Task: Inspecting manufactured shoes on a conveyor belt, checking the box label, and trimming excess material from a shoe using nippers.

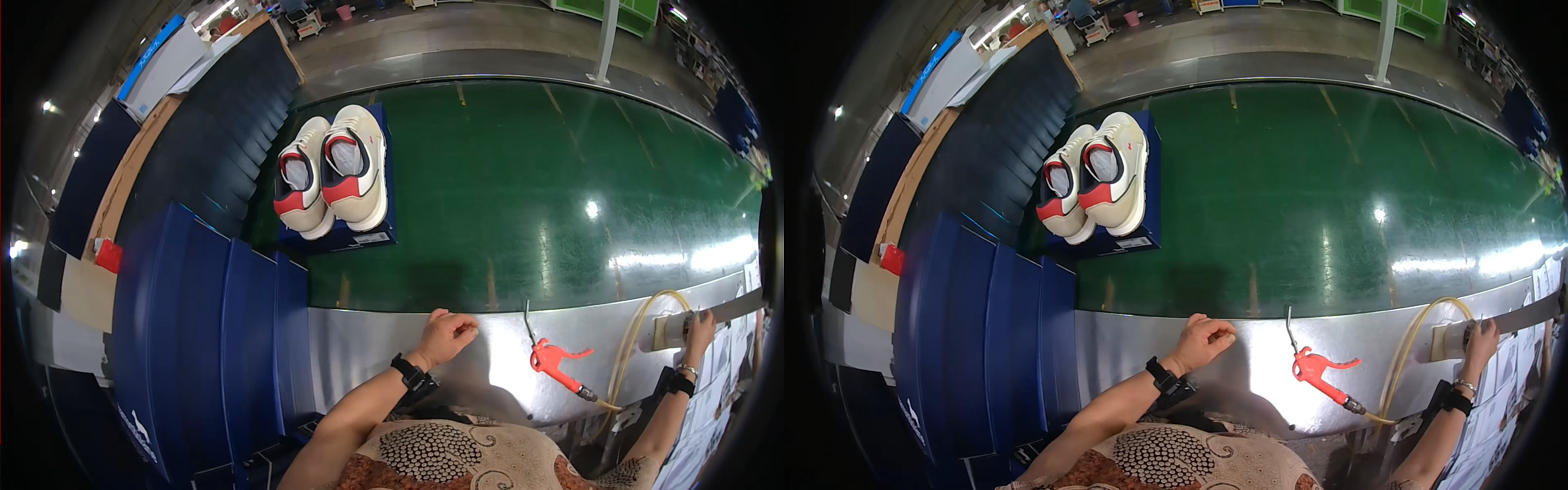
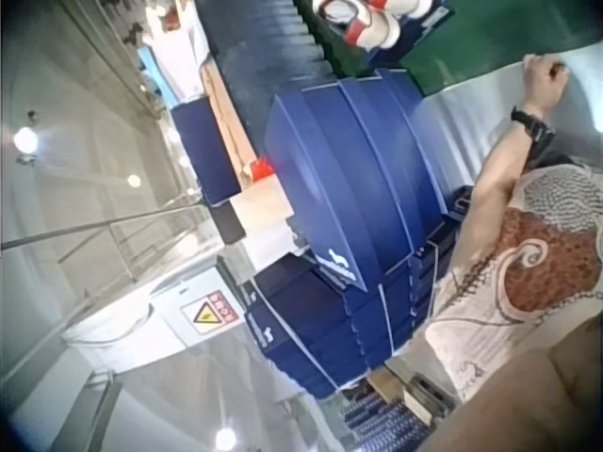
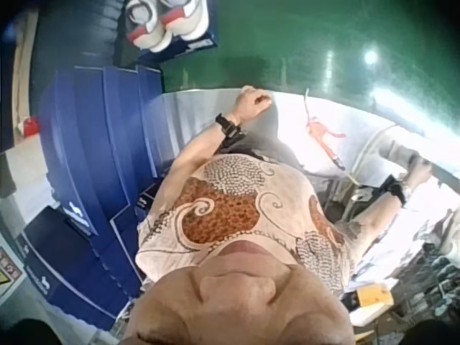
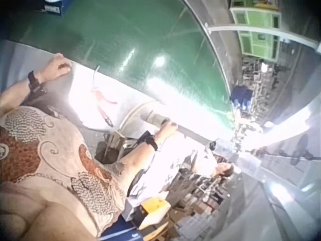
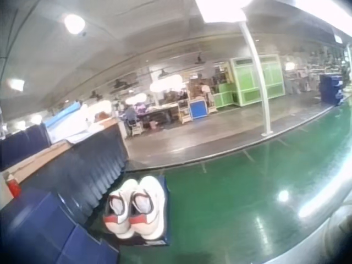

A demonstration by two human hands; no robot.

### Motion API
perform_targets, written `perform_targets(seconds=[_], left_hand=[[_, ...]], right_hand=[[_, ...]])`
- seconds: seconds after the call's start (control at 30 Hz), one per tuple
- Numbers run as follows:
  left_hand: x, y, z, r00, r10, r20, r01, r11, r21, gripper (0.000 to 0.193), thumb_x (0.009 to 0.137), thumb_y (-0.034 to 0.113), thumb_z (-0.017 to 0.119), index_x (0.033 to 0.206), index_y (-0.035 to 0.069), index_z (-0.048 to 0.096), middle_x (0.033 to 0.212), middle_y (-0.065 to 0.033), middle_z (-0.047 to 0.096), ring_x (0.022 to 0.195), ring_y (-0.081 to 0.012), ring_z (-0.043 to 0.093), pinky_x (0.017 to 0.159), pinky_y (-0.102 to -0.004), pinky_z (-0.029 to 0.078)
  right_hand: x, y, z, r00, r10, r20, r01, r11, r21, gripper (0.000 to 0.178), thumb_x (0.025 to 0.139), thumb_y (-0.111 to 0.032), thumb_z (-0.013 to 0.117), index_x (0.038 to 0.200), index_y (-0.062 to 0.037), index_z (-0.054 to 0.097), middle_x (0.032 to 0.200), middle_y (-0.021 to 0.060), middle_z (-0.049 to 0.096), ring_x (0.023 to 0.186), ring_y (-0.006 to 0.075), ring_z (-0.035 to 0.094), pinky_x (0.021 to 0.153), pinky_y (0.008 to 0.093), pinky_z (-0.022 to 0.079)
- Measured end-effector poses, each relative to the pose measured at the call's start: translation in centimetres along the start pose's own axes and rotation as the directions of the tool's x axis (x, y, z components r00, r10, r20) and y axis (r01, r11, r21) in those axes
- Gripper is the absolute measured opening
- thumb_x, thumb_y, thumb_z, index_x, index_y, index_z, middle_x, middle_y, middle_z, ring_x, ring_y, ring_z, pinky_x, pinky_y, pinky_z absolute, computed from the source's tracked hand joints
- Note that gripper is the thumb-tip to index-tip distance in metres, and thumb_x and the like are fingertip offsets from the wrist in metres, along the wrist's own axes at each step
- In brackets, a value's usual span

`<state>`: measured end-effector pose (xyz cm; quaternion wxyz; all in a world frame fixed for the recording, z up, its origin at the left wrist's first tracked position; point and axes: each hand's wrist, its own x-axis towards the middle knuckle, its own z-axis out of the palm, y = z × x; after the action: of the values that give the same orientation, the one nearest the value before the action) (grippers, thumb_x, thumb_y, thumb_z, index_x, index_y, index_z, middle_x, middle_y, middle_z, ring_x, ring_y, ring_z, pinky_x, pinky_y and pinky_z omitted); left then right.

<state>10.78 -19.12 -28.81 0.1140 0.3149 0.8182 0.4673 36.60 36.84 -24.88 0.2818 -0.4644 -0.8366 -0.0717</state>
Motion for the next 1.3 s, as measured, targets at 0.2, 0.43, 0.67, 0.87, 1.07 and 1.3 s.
perform_targets(seconds=[0.2, 0.43, 0.67, 0.87, 1.07, 1.3], left_hand=[[-0.3, -0.3, -0.6, 1.0, 0.0, 0.002, 0.0, 1.0, 0.025, 0.008, 0.075, 0.018, 0.066, 0.082, 0.014, 0.063, 0.066, 0.0051, 0.058, 0.061, -0.0096, 0.051, 0.083, -0.0284, 0.033], [0.0, -0.1, 0.3, 0.999, -0.003, 0.05, 0.002, 1.0, 0.027, 0.009, 0.076, 0.021, 0.063, 0.083, 0.015, 0.063, 0.069, 0.0043, 0.059, 0.066, -0.0114, 0.055, 0.086, -0.0296, 0.032], [0.4, -0.2, 0.4, 0.994, -0.097, -0.045, 0.085, 0.972, -0.22, 0.017, 0.074, 0.011, 0.065, 0.09, 0.01, 0.06, 0.076, 0.0018, 0.058, 0.066, -0.0096, 0.053, 0.081, -0.0278, 0.038], [4.0, -0.2, -6.7, 0.674, -0.022, -0.738, 0.153, 0.982, 0.111, 0.049, 0.072, 0.008, 0.065, 0.115, 0.0, 0.043, 0.112, -0.015, 0.045, 0.101, -0.0274, 0.044, 0.09, -0.0371, 0.036], [8.2, 0.1, -14.8, 0.541, 0.114, -0.833, 0.21, 0.941, 0.265, 0.086, 0.064, 0.015, 0.074, 0.131, -0.001, 0.023, 0.129, -0.0227, 0.032, 0.121, -0.0374, 0.03, 0.103, -0.0435, 0.024], [11.1, -0.5, -18.1, 0.574, -0.017, -0.819, 0.232, 0.962, 0.143, 0.087, 0.062, 0.018, 0.078, 0.129, 0.002, 0.024, 0.129, -0.0249, 0.033, 0.121, -0.0351, 0.033, 0.102, -0.0398, 0.027]], right_hand=[[-1.6, -0.4, -1.0, 0.963, 0.077, 0.26, -0.036, 0.986, -0.161, 0.027, 0.076, -0.009, 0.052, 0.099, 0.0002, 0.06, 0.104, 0.0199, 0.057, 0.098, 0.0346, 0.052, 0.086, 0.0398, 0.039], [-2.2, 4.1, -2.5, 0.928, -0.09, 0.361, 0.158, 0.974, -0.163, 0.017, 0.071, -0.003, 0.051, 0.083, -0.0008, 0.063, 0.083, 0.0191, 0.059, 0.08, 0.0365, 0.054, 0.073, 0.0428, 0.043], [-2.3, -6.4, -8.7, 0.969, -0.206, -0.139, 0.214, 0.976, 0.049, 0.02, 0.085, -0.013, 0.051, 0.1, -0.0012, 0.057, 0.078, 0.0122, 0.058, 0.069, 0.0269, 0.054, 0.067, 0.0342, 0.044], [-8.9, -23.3, -9.0, 0.647, -0.263, 0.715, -0.761, -0.286, 0.583, 0.036, 0.086, -0.01, 0.056, 0.119, 0.0004, 0.047, 0.091, 0.0016, 0.057, 0.067, 0.0055, 0.053, 0.056, 0.0162, 0.047], [-17.1, -34.8, -10.4, 0.223, -0.681, 0.698, -0.842, -0.495, -0.215, 0.021, 0.087, -0.006, 0.053, 0.107, 0.0008, 0.053, 0.089, 0.0088, 0.061, 0.076, 0.0163, 0.062, 0.071, 0.0281, 0.055], [-18.9, -36.8, -11.6, -0.058, -0.73, 0.681, -0.975, -0.105, -0.196, 0.007, 0.086, -0.009, 0.055, 0.092, -0.006, 0.058, 0.084, 0.0029, 0.059, 0.071, 0.0124, 0.058, 0.064, 0.0259, 0.052]])
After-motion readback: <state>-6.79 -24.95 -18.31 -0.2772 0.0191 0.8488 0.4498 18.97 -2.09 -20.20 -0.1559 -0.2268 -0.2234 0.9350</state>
